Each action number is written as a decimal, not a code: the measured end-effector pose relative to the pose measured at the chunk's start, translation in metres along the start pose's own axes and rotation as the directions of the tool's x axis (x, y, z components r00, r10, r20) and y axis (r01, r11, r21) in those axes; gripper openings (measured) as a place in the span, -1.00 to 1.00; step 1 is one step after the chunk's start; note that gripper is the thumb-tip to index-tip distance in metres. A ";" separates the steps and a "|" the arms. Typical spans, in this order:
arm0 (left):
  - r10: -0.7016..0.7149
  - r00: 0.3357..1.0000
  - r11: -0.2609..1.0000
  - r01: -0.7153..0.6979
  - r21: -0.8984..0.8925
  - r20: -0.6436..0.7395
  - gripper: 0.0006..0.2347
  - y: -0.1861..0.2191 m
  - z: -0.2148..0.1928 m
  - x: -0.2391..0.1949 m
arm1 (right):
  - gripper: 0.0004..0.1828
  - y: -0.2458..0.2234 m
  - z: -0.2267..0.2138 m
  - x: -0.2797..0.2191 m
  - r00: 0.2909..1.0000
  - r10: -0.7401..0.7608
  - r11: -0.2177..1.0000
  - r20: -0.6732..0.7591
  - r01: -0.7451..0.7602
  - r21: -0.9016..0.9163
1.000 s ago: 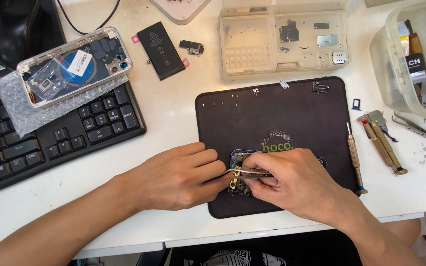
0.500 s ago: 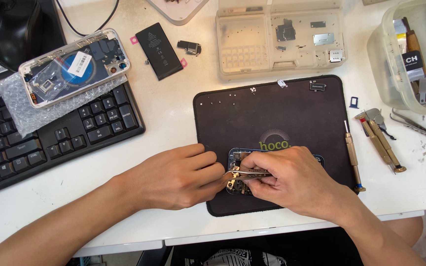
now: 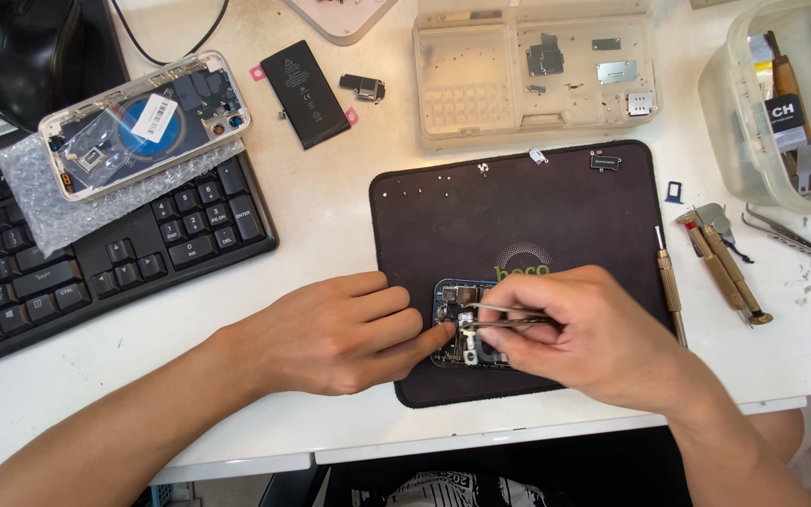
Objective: The person disassembles a smartphone on a workbench, using a screwdriver and tweezers to remove screws and lift internal components. They open a drawer to retrieve tools, then continue detaching connectors and parts from the motherboard.
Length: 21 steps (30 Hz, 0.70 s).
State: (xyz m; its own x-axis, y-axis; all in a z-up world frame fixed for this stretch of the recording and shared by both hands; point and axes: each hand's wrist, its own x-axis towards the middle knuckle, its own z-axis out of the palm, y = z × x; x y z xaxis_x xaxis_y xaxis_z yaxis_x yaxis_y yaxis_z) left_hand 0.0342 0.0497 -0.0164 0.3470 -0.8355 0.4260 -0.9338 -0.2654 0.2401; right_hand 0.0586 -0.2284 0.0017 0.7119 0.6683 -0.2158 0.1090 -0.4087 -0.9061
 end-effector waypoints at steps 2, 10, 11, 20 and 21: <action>0.004 1.000 1.000 -0.004 -0.007 -0.023 -0.69 0.001 -0.003 0.000 | -0.86 -0.001 -0.005 -0.004 0.999 0.022 1.000 -0.045 -0.022 0.006; -0.269 0.931 0.958 0.231 -0.171 -0.247 -0.89 0.010 -0.009 0.008 | -0.87 -0.009 -0.014 -0.008 0.982 0.051 0.995 -0.182 -0.066 -0.079; -0.303 0.918 0.948 0.263 -0.180 -0.255 -0.90 0.012 -0.009 0.009 | -0.87 -0.012 -0.014 -0.007 0.982 0.044 0.993 -0.184 -0.063 -0.098; -0.253 0.944 0.967 0.243 -0.070 -0.212 -0.91 0.010 -0.012 0.008 | -0.84 -0.045 -0.029 0.028 0.977 0.039 0.952 -0.210 -0.100 -0.289; -0.248 0.949 0.969 0.240 -0.062 -0.197 -0.91 0.009 -0.012 0.007 | -0.84 -0.048 -0.033 0.034 0.976 0.033 0.942 -0.216 -0.103 -0.319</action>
State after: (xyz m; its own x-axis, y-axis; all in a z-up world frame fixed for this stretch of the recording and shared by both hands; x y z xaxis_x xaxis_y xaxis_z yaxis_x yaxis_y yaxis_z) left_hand 0.0291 0.0471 -0.0007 0.5779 -0.6318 0.5166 -0.8158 -0.4282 0.3888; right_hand 0.1009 -0.2068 0.0498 0.8482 0.5043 -0.1621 0.2508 -0.6518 -0.7157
